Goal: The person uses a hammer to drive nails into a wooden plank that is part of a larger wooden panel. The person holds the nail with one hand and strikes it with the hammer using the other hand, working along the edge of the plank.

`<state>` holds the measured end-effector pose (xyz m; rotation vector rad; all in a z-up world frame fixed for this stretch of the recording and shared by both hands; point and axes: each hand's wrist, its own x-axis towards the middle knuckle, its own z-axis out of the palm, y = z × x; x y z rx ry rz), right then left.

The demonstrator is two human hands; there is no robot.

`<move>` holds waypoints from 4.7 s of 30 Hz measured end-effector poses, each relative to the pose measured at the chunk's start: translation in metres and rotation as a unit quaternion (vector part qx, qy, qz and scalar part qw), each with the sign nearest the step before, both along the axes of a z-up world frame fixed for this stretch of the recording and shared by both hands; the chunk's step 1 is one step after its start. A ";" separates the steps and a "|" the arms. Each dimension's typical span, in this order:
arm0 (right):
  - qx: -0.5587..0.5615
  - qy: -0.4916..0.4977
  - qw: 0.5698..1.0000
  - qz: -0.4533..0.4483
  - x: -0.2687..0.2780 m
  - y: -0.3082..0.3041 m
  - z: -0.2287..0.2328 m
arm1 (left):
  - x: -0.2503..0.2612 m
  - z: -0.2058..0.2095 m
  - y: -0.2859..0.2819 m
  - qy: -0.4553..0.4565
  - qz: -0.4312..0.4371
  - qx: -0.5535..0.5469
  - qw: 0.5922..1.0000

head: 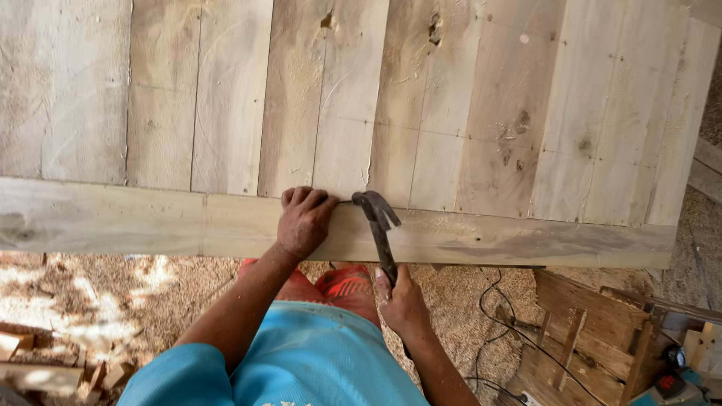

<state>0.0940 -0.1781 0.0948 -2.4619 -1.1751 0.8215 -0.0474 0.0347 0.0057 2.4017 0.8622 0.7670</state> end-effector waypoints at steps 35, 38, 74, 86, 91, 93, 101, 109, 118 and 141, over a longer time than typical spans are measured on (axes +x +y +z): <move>0.019 0.101 0.995 -0.010 -0.080 0.049 0.037 | -0.143 -0.015 0.082 0.007 0.078 -0.024 0.997; 0.125 0.105 0.986 0.012 -0.101 0.067 0.027 | -0.144 -0.016 0.085 0.003 0.074 -0.025 0.997; -0.076 0.117 0.976 -0.167 -0.150 0.068 0.006 | -0.177 -0.009 0.118 0.004 -0.002 -0.031 1.000; 0.056 0.086 0.991 -0.081 -0.197 0.112 -0.003 | -0.182 -0.017 0.121 -0.014 -0.007 -0.018 1.000; 0.093 0.087 0.986 -0.105 -0.197 0.101 -0.020 | -0.183 -0.017 0.122 -0.011 -0.009 -0.014 1.000; 0.137 0.124 0.978 -0.099 -0.200 0.098 -0.020 | -0.185 -0.016 0.121 -0.008 -0.011 -0.030 0.999; 0.010 0.130 0.976 -0.176 -0.202 0.085 -0.014 | -0.204 0.002 0.096 -0.011 -0.129 -0.052 0.990; -0.073 0.062 0.980 -0.172 -0.223 0.077 -0.016 | -0.256 0.003 0.149 -0.007 0.045 -0.012 0.999; -0.125 0.113 0.970 -0.176 -0.232 0.111 0.008 | -0.321 0.004 0.196 0.000 0.126 -0.016 0.992; -0.011 0.074 0.996 -0.046 -0.302 0.208 -0.003 | -0.329 -0.010 0.205 0.015 0.040 -0.012 0.999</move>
